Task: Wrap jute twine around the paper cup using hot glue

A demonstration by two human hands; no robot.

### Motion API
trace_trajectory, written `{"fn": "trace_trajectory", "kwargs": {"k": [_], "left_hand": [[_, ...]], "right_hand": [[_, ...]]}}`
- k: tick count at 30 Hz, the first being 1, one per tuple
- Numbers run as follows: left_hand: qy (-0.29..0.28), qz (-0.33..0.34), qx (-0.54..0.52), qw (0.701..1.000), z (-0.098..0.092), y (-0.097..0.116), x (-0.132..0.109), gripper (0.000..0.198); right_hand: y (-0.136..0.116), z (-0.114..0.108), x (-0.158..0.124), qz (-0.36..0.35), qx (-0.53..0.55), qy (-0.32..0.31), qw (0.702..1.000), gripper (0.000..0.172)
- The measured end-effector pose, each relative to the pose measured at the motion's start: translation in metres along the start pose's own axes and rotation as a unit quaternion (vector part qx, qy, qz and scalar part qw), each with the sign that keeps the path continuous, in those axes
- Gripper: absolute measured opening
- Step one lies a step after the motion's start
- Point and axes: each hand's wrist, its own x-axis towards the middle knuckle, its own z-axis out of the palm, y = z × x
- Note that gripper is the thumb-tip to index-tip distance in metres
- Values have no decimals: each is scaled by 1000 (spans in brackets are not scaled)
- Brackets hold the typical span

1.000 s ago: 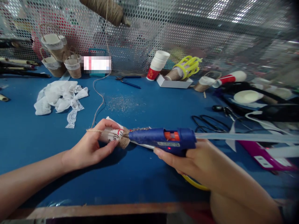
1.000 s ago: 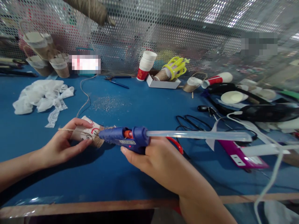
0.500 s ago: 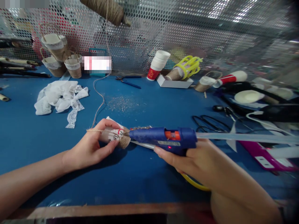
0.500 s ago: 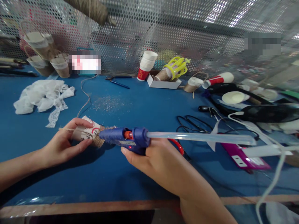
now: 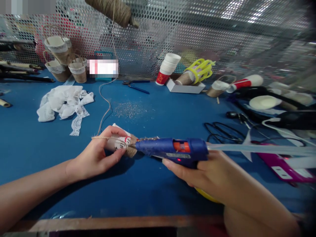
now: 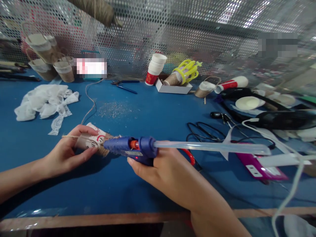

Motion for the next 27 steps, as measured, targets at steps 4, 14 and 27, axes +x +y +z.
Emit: {"fn": "trace_trajectory", "kwargs": {"k": [4,14,27], "left_hand": [[-4,2,-2,1000,0,0,-1,28],[2,9,18,1000,0,-3,-3,30],[2,10,29,1000,0,-3,-2,28]], "right_hand": [[1,2,-1,-7,-3,2,1000,30],[3,-5,7,33,12,-30,999,32],[-7,-2,22,198,63,-37,977,37]]}}
